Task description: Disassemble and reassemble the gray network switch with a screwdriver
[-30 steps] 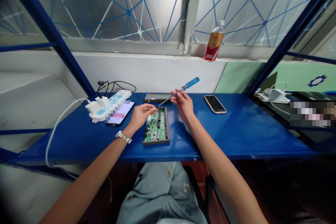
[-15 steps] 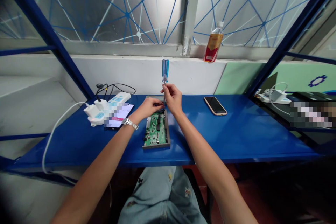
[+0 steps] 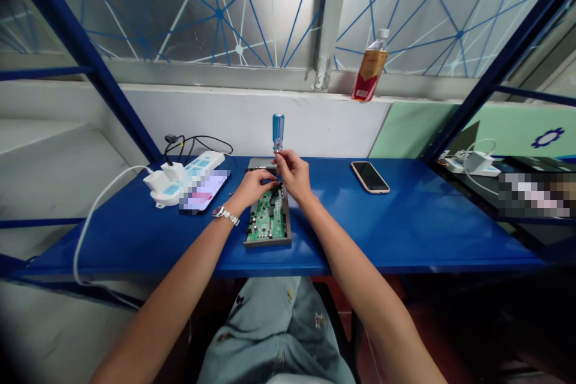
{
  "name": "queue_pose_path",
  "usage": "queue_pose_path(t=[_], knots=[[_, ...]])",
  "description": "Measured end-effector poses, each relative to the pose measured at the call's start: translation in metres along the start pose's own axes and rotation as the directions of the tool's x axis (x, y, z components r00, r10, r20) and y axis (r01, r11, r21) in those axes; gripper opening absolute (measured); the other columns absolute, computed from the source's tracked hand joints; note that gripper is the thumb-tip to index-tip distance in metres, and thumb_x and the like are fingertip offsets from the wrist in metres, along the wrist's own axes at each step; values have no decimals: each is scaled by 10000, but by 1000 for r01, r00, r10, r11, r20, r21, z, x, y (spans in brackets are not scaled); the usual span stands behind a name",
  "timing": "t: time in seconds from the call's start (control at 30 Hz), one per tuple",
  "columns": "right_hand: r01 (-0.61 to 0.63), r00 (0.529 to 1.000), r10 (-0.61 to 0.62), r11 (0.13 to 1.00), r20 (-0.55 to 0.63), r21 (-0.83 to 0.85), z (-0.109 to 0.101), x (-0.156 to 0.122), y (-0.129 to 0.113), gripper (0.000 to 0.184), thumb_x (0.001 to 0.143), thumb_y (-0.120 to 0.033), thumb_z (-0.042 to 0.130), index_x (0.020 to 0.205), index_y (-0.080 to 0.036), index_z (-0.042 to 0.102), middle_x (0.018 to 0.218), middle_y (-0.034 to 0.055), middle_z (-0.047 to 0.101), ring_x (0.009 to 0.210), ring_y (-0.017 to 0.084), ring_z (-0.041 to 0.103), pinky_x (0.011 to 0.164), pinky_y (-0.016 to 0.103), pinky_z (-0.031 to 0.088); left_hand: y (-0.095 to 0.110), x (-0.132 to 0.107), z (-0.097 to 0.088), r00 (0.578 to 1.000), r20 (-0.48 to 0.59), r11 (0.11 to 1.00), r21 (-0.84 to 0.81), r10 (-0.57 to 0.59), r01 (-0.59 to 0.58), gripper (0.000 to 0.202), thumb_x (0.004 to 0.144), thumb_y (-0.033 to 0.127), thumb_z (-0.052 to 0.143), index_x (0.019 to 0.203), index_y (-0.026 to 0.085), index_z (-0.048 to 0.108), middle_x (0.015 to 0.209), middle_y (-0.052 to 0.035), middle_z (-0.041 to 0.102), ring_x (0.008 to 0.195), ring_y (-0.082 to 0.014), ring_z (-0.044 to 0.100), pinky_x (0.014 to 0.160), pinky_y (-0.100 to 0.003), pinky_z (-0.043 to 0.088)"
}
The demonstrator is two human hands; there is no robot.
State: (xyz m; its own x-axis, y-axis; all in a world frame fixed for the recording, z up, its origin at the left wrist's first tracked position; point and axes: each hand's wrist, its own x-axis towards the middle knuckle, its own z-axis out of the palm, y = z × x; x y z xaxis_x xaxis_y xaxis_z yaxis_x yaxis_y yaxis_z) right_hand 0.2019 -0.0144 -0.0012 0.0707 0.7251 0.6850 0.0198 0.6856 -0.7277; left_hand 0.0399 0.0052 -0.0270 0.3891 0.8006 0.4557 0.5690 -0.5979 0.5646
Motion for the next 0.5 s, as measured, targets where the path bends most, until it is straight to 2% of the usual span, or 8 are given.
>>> queue_pose_path(t=[0.37,0.5], knots=[[-19,1000,19,1000,-8,-13,-5,1,3,293,950,-507,623,1016,-225,664,821,10,700,565,104,533,567,274,467,5,-1,3,1000,15,999,-39,-5,6,129,878,278,726,944,210,814,1005,-60,782,939,-221,716,871,-316,527],[-52,998,53,998,33,-37,-8,1,10,329,930,-511,637,1079,-221,678,886,28,732,585,105,563,588,274,487,5,-2,3,1000,18,999,-37,-11,12,143,887,291,713,955,213,812,1018,-68,778,948,-222,715,878,-321,529]])
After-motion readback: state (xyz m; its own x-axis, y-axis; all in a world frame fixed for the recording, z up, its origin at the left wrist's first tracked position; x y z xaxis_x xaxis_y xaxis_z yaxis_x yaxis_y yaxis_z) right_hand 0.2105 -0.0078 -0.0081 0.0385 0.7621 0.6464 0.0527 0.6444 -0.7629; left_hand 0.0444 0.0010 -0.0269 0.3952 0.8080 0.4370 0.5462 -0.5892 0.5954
